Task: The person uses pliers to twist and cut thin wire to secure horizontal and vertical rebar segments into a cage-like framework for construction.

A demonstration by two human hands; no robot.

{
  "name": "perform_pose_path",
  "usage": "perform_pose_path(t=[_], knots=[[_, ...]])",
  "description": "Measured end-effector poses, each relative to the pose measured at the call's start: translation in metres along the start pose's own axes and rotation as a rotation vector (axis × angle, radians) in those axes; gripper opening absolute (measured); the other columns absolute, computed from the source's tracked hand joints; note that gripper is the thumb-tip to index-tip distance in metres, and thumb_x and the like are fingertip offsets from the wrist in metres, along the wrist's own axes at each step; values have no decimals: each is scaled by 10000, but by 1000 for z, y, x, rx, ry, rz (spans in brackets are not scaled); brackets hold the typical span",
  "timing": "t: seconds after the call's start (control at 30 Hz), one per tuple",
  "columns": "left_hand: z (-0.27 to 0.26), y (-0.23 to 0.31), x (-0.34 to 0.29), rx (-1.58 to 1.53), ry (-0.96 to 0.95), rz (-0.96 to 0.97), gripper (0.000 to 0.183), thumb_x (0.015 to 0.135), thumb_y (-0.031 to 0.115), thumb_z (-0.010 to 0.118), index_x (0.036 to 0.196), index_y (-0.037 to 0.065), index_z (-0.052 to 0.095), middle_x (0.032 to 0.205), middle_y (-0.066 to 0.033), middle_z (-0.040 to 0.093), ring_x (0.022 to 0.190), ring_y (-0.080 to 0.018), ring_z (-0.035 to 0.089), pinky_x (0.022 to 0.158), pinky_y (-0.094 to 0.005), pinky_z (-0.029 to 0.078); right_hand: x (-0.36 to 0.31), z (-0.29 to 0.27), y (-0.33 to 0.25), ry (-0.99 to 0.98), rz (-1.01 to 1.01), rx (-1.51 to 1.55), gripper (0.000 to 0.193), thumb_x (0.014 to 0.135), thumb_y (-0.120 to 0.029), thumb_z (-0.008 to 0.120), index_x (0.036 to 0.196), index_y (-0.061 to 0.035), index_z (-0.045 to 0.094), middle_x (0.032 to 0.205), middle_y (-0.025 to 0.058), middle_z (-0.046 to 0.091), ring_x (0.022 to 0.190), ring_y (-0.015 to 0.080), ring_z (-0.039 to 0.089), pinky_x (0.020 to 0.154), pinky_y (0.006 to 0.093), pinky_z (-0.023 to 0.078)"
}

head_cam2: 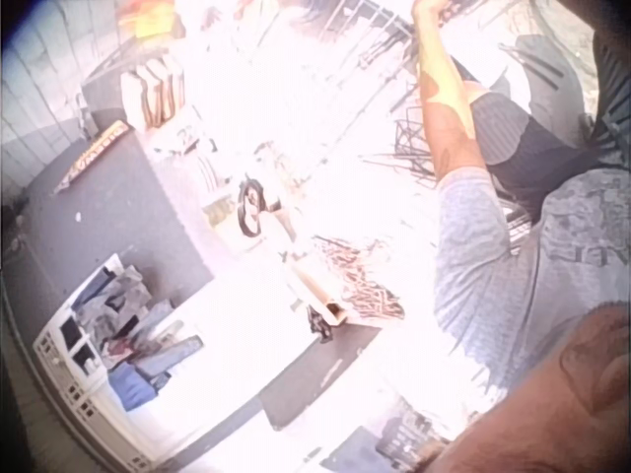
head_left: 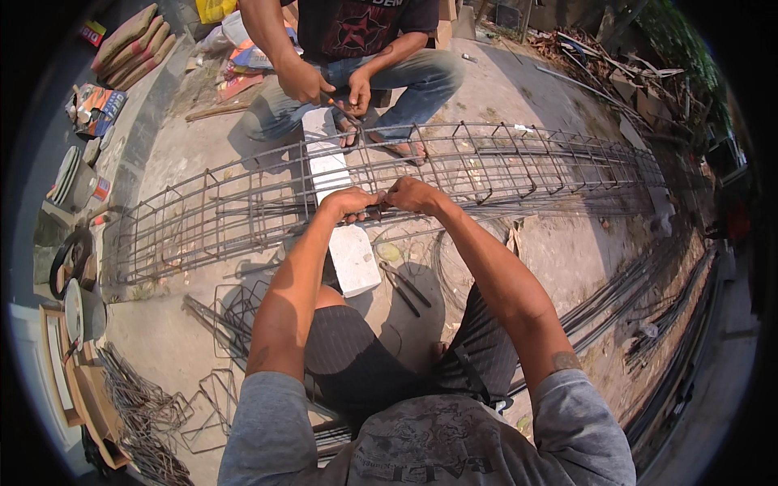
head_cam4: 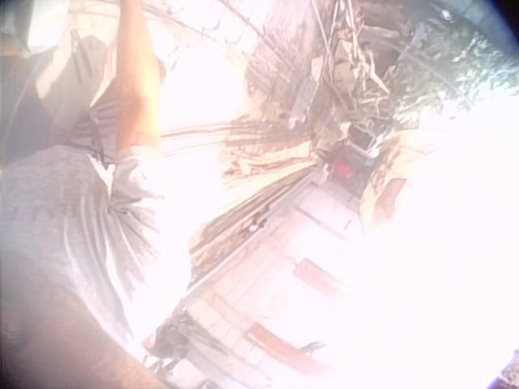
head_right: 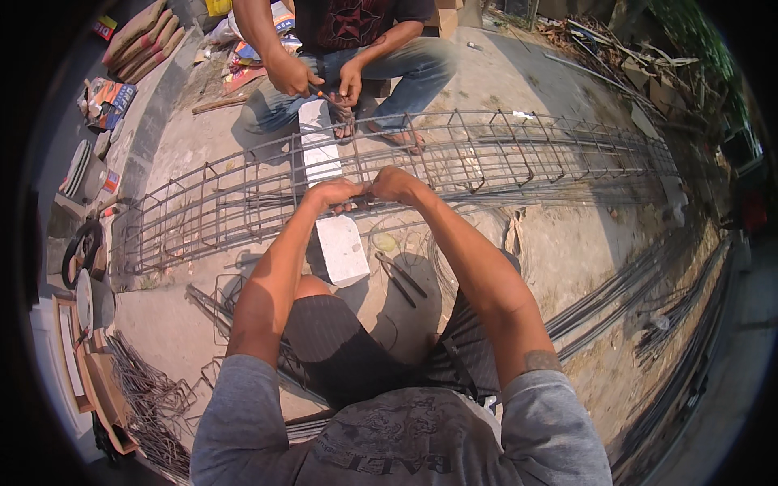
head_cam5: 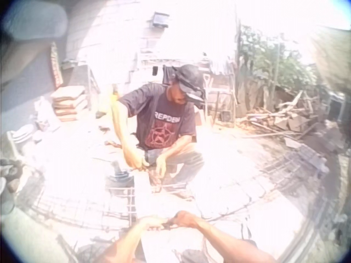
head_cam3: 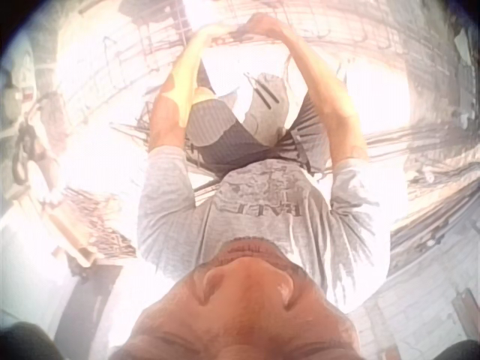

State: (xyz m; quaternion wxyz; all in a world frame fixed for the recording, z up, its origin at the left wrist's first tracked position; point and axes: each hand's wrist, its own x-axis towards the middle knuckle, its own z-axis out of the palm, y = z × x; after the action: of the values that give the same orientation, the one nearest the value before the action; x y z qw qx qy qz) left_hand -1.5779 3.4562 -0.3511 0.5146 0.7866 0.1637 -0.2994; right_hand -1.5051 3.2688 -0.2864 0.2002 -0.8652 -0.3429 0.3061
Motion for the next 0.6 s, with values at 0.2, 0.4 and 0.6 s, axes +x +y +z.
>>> perform_pose_path(t=[0.2,0.4,0.6], knots=[[5,3,-14,98,87,32,645,877,729,544,832,124,762,651,0,538,458,-88,396,423,-283,325,-21,-11,-31,111,85,-253,347,837,-308,693,997,-4,742,1039,227,714,1013,354,695,868,433,551],[3,13,-21,88,87,-31,526,861,642,614,868,134,750,744,24,635,639,-92,546,523,-267,409,-30,-2,-41,352,100,-350,238,810,-261,678,937,-84,772,952,220,719,889,375,707,803,450,567],[5,28,-19,-82,58,-137,347,862,497,682,814,154,678,713,58,604,668,-66,558,524,-236,407,-44,42,-42,579,131,-50,242,840,-236,672,905,-15,749,858,273,696,811,418,695,731,489,553]])
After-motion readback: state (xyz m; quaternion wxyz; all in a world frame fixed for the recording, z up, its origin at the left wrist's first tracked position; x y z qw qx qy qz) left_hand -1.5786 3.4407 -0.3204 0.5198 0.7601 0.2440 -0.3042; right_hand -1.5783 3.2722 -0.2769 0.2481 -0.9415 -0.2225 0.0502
